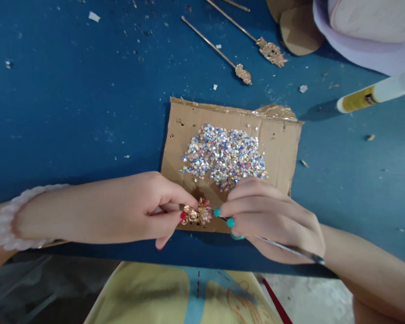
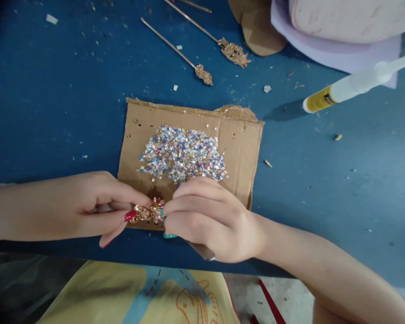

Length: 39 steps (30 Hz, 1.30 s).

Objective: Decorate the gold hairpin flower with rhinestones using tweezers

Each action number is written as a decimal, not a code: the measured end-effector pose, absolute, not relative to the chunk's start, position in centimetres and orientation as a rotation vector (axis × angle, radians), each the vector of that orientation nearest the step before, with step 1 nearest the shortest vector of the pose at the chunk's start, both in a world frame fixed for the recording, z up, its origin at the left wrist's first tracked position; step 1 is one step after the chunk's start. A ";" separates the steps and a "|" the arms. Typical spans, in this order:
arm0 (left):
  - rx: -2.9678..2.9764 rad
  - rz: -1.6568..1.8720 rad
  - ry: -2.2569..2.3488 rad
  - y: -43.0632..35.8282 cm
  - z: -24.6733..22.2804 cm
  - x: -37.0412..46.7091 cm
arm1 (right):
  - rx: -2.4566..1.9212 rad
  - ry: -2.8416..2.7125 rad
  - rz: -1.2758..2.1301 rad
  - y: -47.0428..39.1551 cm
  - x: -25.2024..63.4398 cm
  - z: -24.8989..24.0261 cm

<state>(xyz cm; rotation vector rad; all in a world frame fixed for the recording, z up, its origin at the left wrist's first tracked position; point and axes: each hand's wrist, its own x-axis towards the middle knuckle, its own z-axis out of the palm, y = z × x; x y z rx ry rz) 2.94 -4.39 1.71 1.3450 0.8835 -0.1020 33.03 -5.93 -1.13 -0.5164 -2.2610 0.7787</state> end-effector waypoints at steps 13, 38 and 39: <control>1.335 -0.189 0.848 -3.9 1.7 2.9 | -0.515 -2.272 0.756 -6.0 33.0 -1.2; 1.351 -0.095 0.904 -4.3 1.6 2.9 | -0.484 -2.277 0.760 -6.1 33.1 -1.4; 1.354 -0.105 0.885 -4.2 1.5 2.9 | -0.488 -2.272 0.765 -5.9 33.2 -1.3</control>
